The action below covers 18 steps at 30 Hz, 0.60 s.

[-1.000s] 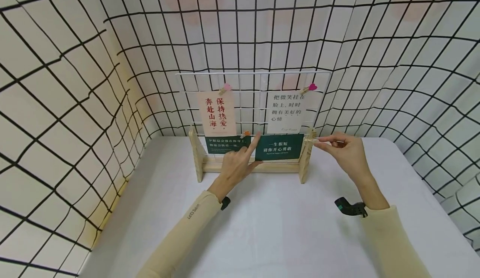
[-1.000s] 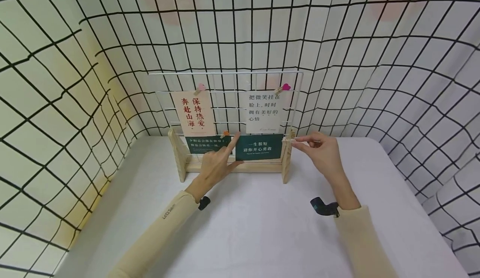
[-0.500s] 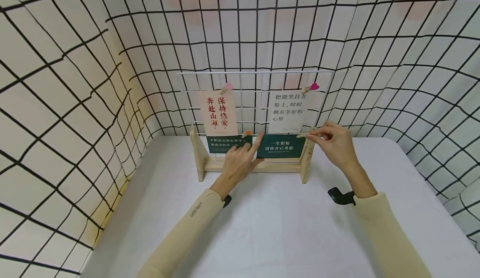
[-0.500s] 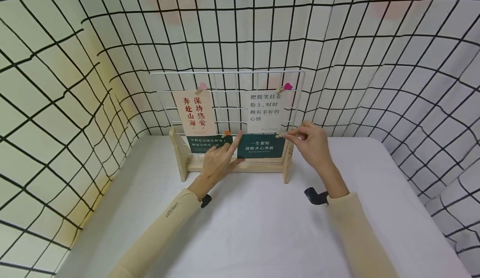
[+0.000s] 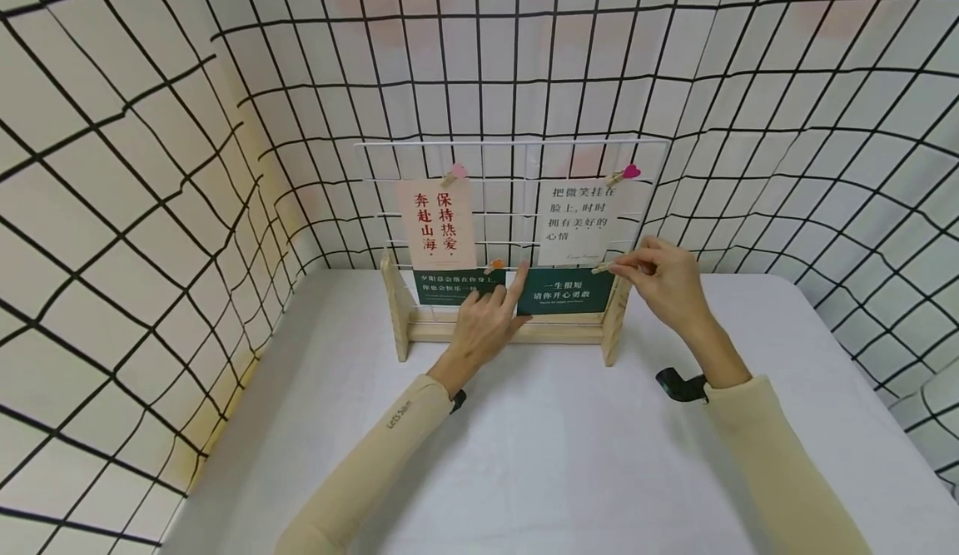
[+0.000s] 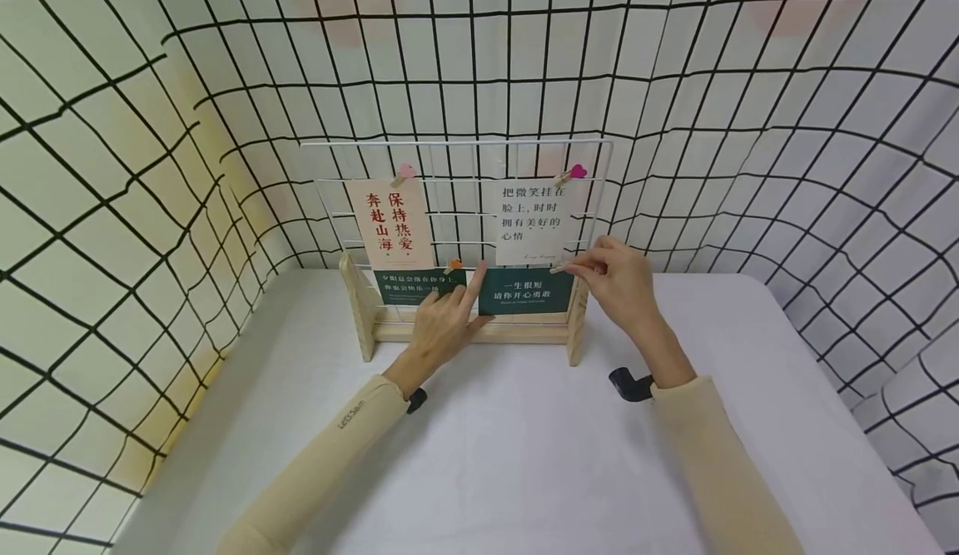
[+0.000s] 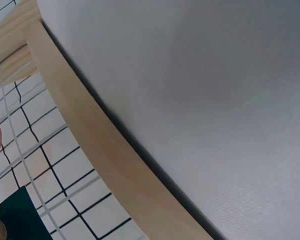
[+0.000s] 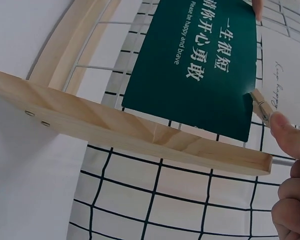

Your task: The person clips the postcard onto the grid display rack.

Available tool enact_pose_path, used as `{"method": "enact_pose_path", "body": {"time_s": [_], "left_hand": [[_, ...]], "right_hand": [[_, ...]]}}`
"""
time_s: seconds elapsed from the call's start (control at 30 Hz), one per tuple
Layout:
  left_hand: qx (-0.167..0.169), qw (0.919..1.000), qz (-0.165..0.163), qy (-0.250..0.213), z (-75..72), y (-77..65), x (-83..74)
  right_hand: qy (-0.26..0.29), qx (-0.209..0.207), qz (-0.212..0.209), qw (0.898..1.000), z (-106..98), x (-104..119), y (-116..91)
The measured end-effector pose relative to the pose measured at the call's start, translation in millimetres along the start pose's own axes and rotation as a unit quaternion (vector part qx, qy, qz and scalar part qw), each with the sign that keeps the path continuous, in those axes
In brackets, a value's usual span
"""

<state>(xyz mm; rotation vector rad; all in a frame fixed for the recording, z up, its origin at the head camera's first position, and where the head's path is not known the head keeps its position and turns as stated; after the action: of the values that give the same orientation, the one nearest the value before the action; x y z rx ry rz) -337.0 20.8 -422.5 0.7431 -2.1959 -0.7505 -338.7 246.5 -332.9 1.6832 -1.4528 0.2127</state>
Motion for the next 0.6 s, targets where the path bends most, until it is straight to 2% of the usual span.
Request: {"method": "enact_pose_path", "body": {"time_s": [0.17, 0.33, 0.6], "left_hand": [[0.008, 0.9999, 0.009, 0.004, 1.7, 0.7, -0.9], [0.002, 0.9998, 0.014, 0.012, 1.0, 2.9, -3.0], [-0.005, 1.0, 0.002, 0.005, 0.8, 1.9, -3.3]], "right_hand": [[-0.013, -0.004, -0.016, 1.0, 2.7, 7.2, 0.4], [-0.02, -0.009, -0.013, 1.0, 2.6, 6.5, 0.6], [-0.032, -0.012, -0.004, 0.999, 4.7, 6.0, 0.3]]}}
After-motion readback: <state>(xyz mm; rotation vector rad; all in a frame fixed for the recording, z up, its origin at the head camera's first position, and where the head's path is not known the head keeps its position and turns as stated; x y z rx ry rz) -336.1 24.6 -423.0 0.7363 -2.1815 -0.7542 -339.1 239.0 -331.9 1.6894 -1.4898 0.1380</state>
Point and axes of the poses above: each hand's wrist, its own y-axis towards the middle knuckle, its own z-axis out of the palm, x = y × z, the point moved 9 cm from there along y, towards the middle knuckle, and after that the axes turned 14 degrees about z, right-handed, at the moved point
